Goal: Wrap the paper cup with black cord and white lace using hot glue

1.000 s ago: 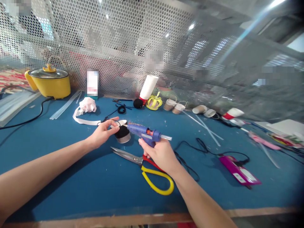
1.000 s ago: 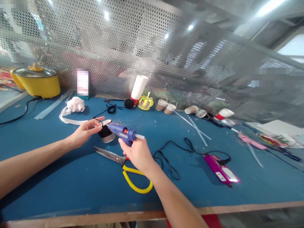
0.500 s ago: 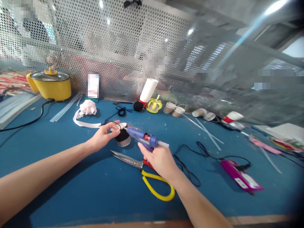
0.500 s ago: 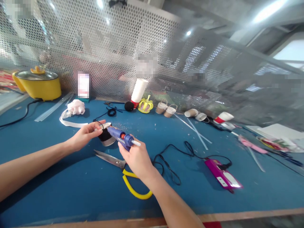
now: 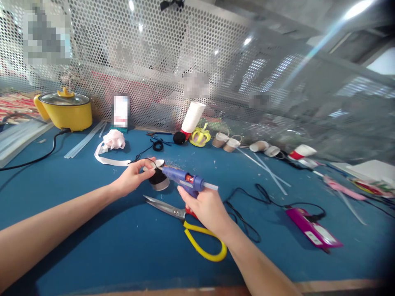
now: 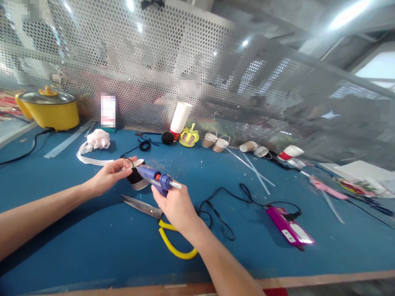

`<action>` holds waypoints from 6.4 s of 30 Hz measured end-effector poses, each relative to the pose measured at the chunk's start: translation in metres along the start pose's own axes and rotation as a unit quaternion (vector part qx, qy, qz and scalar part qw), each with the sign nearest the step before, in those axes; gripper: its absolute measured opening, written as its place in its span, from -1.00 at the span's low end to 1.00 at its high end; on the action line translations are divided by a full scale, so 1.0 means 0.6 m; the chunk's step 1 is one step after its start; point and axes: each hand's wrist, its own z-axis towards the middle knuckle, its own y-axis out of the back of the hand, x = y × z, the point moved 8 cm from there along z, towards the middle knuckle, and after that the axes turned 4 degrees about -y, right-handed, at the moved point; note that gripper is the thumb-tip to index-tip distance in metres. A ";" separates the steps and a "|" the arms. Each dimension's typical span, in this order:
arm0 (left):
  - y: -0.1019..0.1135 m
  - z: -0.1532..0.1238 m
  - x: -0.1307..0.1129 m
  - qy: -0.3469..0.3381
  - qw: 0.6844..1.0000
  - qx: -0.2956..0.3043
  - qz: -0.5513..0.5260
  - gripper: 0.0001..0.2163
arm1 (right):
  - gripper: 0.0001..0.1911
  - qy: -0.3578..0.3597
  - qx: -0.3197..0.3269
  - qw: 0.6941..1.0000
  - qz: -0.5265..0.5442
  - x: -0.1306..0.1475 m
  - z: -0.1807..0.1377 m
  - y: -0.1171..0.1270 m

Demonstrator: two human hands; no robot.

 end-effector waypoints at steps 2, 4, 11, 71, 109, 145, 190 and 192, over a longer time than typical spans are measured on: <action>0.000 0.000 0.001 -0.002 1.000 0.002 0.005 -0.86 | -0.79 -0.012 0.002 1.000 0.008 -0.004 0.001 -0.001; 0.001 0.000 0.002 0.000 1.000 0.002 0.008 -0.86 | -0.78 -0.010 -0.002 1.000 0.007 -0.005 0.000 -0.001; 0.001 -0.001 0.000 0.001 1.000 0.004 0.010 -0.88 | -0.78 0.006 -0.010 1.000 -0.001 0.000 0.000 0.001; -0.001 -0.003 -0.006 0.014 1.000 0.013 -0.010 -0.80 | -0.76 -0.058 0.036 0.995 0.067 -0.027 0.021 -0.002; -0.004 -0.001 -0.007 0.013 0.999 0.033 0.000 -0.78 | -0.76 -0.098 0.049 0.989 0.101 -0.044 0.033 -0.007; -0.041 -0.019 -0.069 -0.178 0.907 0.136 0.355 -0.92 | -0.84 -0.023 0.278 0.960 0.039 0.077 0.141 -0.101; -0.033 -0.014 -0.021 0.104 0.975 0.138 -0.136 -0.79 | -0.78 -0.060 0.105 0.925 0.361 -0.025 0.064 -0.061; -0.030 -0.013 -0.014 0.101 0.978 0.134 -0.123 -0.79 | -0.78 -0.062 0.103 0.927 0.355 -0.025 0.064 -0.062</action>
